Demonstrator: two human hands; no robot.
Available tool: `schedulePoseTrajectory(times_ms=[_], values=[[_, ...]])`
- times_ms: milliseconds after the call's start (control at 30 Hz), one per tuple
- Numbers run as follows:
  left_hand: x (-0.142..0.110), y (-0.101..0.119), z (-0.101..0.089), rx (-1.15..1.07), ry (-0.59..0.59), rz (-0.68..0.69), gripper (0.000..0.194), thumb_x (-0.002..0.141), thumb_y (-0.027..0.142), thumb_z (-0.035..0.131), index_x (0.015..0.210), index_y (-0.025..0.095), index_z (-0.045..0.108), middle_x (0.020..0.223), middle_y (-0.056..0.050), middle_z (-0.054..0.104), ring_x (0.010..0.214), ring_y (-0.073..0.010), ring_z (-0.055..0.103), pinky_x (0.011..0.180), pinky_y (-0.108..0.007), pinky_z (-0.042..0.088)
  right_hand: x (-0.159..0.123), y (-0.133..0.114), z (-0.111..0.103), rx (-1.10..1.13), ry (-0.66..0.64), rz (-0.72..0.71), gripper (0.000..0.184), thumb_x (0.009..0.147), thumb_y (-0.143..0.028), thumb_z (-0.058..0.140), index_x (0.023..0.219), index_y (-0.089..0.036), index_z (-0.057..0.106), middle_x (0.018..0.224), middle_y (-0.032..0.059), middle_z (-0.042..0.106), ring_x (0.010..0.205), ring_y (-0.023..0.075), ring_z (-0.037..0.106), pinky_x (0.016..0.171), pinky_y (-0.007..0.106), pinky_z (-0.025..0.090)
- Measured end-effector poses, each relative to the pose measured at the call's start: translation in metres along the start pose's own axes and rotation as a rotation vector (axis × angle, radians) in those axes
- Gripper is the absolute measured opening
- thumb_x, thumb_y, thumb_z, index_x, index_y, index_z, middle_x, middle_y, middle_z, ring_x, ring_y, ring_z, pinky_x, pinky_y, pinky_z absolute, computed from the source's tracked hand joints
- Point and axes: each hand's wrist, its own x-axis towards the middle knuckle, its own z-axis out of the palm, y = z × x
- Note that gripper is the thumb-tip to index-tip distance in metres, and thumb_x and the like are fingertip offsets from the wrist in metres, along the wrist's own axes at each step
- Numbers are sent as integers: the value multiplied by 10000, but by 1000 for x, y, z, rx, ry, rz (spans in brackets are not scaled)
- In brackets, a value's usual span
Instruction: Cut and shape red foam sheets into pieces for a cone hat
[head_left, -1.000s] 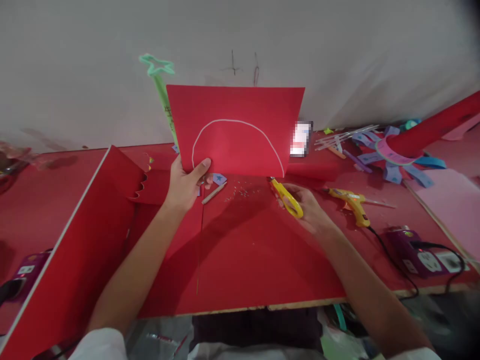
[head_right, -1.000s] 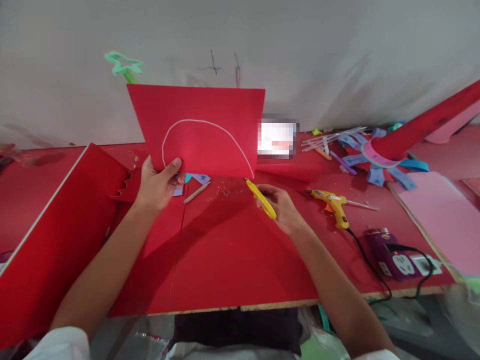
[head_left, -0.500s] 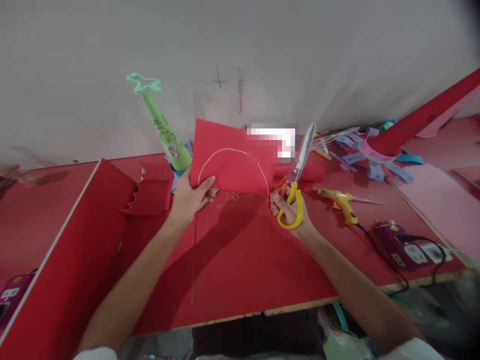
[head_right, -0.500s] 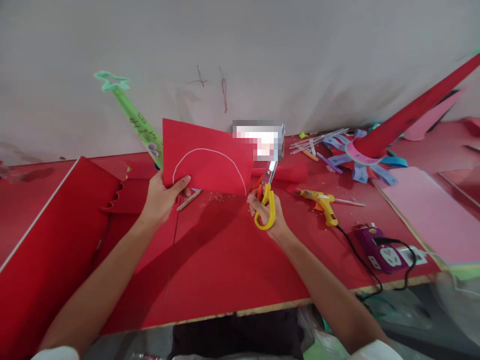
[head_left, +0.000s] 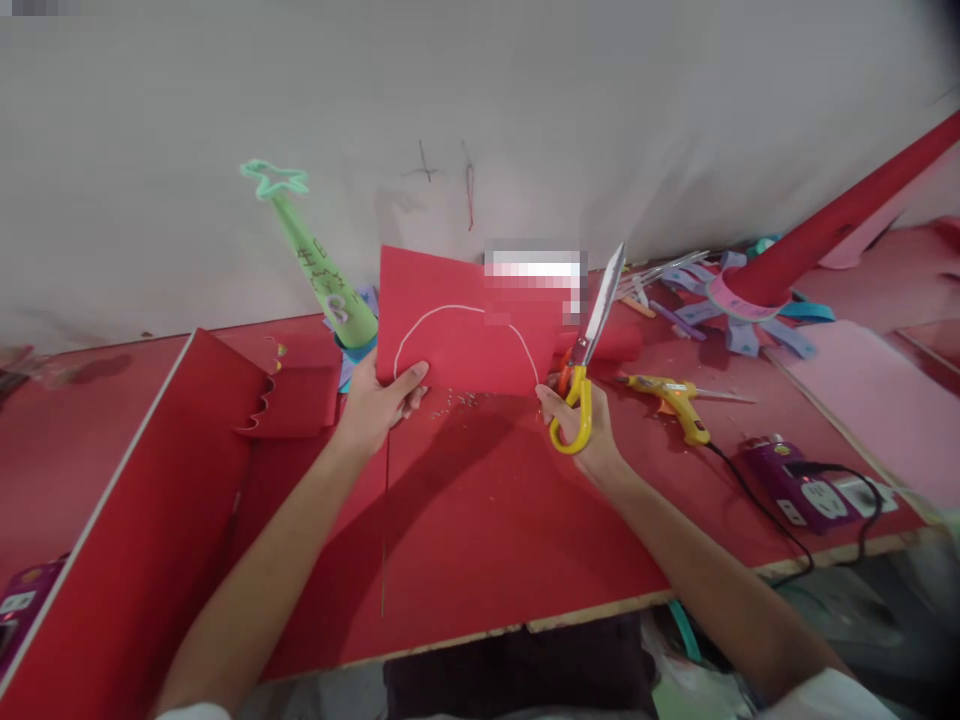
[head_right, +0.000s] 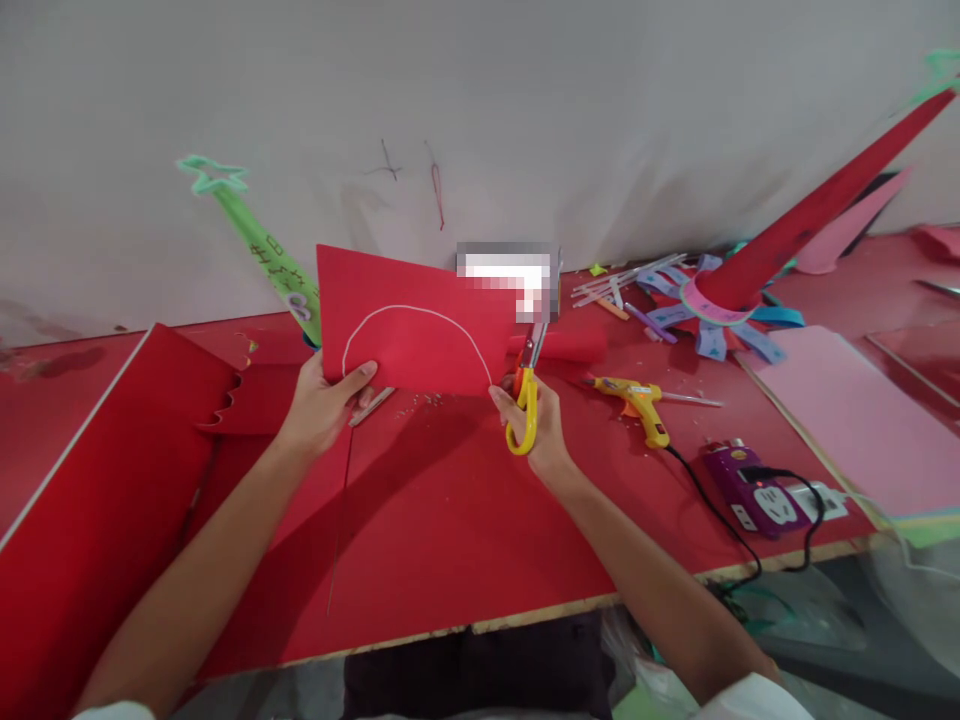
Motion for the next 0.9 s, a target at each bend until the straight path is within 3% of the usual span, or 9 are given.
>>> schedulePoseTrajectory(times_ms=[167,333,433,567,633,733,800,900], values=[[-1,1,2,15,-23,-8,433,778,475,916,918,222,594,520,71,558,401,-88,468,370,-196,335,0,-2,-2,63,38,-70,355,866,-521,855,844,-239,641,657,-29,622,573,145,573,548,301,471],[-2,-5,4,46,-31,-13,399,799,436,906,943,223,601,576,79,568,458,-68,461,436,-179,369,1,-3,-2,112,43,-31,291,837,-433,859,878,-240,645,620,-50,623,546,151,597,545,306,482],[0,-9,-3,-57,-16,-50,481,700,438,968,1002,247,646,701,62,633,508,-52,464,504,-186,437,2,-4,-2,101,65,-15,289,809,-390,865,831,-246,615,578,-57,603,514,148,575,521,306,477],[-4,-13,-15,-78,-206,-172,698,451,568,1044,946,239,678,777,-10,689,636,-134,628,647,-304,582,3,-7,-3,142,91,16,305,783,-372,877,845,-255,602,540,-81,558,459,126,512,462,283,421],[-9,-17,-16,-34,-283,-200,727,430,663,1024,903,227,683,794,-49,695,710,-194,676,742,-402,623,3,-8,-2,169,88,9,306,787,-367,869,846,-257,589,541,-84,553,458,123,514,464,281,427],[-18,-25,-5,14,-344,-193,725,460,792,949,814,224,673,818,-91,691,759,-241,677,742,-455,612,2,-9,-1,178,87,9,303,789,-360,851,845,-259,571,537,-85,553,455,127,521,463,282,436],[-22,-30,7,32,-340,-169,696,556,863,858,721,230,618,796,-91,668,752,-240,658,729,-453,594,2,-10,0,175,93,20,297,786,-359,842,847,-259,569,532,-86,552,452,129,520,456,279,435],[-26,-35,33,71,-307,-148,606,728,785,815,661,232,575,701,-47,587,715,-213,625,724,-409,564,1,-10,1,169,95,27,314,781,-372,856,842,-256,571,534,-82,558,451,128,526,454,274,439]])
